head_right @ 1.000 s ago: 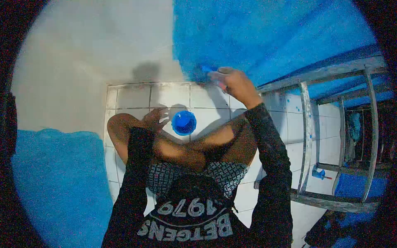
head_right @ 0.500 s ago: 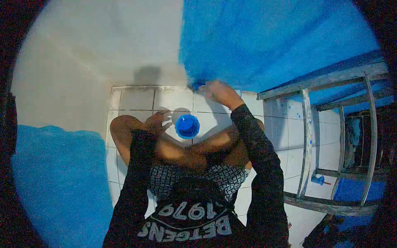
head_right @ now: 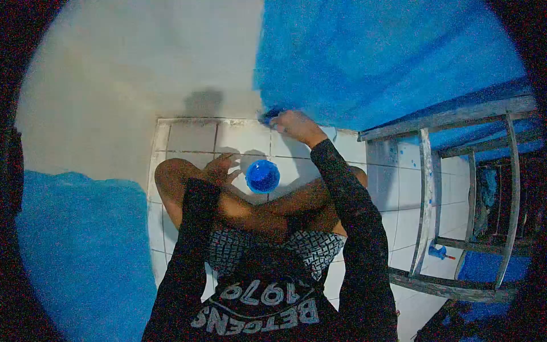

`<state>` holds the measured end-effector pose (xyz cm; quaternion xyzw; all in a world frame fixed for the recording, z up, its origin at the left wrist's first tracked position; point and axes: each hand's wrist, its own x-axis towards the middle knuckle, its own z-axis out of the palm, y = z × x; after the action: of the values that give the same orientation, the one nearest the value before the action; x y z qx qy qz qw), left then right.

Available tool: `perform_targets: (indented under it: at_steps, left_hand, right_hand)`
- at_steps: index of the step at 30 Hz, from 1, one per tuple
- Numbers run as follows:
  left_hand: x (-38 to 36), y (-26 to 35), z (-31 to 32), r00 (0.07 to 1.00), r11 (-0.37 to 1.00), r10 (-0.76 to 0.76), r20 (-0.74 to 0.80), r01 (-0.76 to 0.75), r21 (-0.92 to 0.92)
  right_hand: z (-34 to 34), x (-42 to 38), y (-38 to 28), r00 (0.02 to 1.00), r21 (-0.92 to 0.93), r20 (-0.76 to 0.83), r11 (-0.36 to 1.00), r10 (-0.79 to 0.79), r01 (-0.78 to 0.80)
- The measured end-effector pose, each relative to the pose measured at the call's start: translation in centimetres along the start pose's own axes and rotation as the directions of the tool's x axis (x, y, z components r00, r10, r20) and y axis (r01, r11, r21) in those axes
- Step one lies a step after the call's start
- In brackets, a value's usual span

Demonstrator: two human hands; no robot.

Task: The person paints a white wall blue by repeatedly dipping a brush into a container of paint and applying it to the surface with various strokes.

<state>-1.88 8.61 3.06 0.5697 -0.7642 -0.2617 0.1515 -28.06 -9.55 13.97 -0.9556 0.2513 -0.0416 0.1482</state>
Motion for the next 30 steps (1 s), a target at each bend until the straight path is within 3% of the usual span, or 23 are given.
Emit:
perform_targets:
  at_steps: [4, 6, 10, 11, 12, 16, 18, 19, 23, 25, 27, 30]
  left_hand:
    - [-0.3, 0.4, -0.1, 0.997, 0.999, 0.048, -0.067, -0.047, 0.010]
    - [-0.3, 1.3, -0.9, 0.995, 0.989, -0.095, 0.020, 0.096, -0.110]
    - [-0.3, 0.9, -0.2, 0.998, 0.998, -0.062, -0.030, 0.061, -0.016]
    - [-0.2, 0.1, 0.4, 0.999, 1.000, -0.015, -0.033, 0.015, -0.008]
    - [0.0, -0.6, 0.9, 0.999, 0.999, 0.033, -0.037, -0.033, 0.000]
    - [0.3, -1.0, 0.6, 0.995, 1.000, 0.001, 0.097, -0.004, 0.030]
    - [-0.6, 1.5, -1.1, 0.998, 0.996, -0.021, -0.063, 0.016, -0.090]
    - [-0.5, 1.6, -1.1, 0.998, 0.996, -0.017, -0.065, 0.011, -0.091]
    - [0.0, -0.3, 0.3, 0.995, 0.998, 0.059, -0.075, -0.060, 0.000]
    - [0.2, -0.4, 0.4, 0.990, 0.997, 0.073, -0.122, -0.075, -0.005]
    - [0.3, 0.1, -0.6, 0.998, 0.994, 0.063, -0.014, -0.064, -0.090]
    - [0.3, -1.6, 1.3, 0.993, 0.991, 0.095, -0.076, -0.101, -0.083]
  right_hand:
    - [0.5, 0.1, -0.2, 0.998, -0.008, -0.040, 0.999, 0.050, -0.050]
    - [0.5, 0.0, -0.5, 0.997, -0.043, -0.053, 0.998, 0.051, -0.053]
    - [-0.8, -1.0, -0.9, 0.996, -0.032, -0.084, 0.999, 0.042, -0.044]
    - [-1.4, -1.5, -1.0, 0.978, -0.075, -0.204, 0.997, -0.035, 0.020]
    - [-2.4, -1.9, -1.2, 0.941, -0.127, -0.318, 0.989, -0.115, 0.078]
    - [-10.1, -3.2, -4.8, 0.959, -0.053, -0.281, 0.998, -0.028, 0.014]
    - [-13.5, -4.0, -6.1, 0.938, -0.092, -0.335, 0.994, -0.086, 0.058]
    - [-14.9, -4.3, -6.7, 0.911, -0.133, -0.388, 0.986, -0.142, 0.098]
    - [-18.3, -6.3, -9.5, 0.923, -0.175, -0.363, 0.982, -0.129, 0.068]
    - [-17.3, -6.8, -8.8, 0.984, -0.056, -0.174, 0.998, -0.047, 0.037]
    - [-14.6, -6.6, -7.2, 0.989, -0.043, -0.136, 0.998, -0.053, 0.048]
    - [-6.7, -6.2, -0.9, 0.992, -0.106, -0.091, 0.991, -0.086, 0.076]
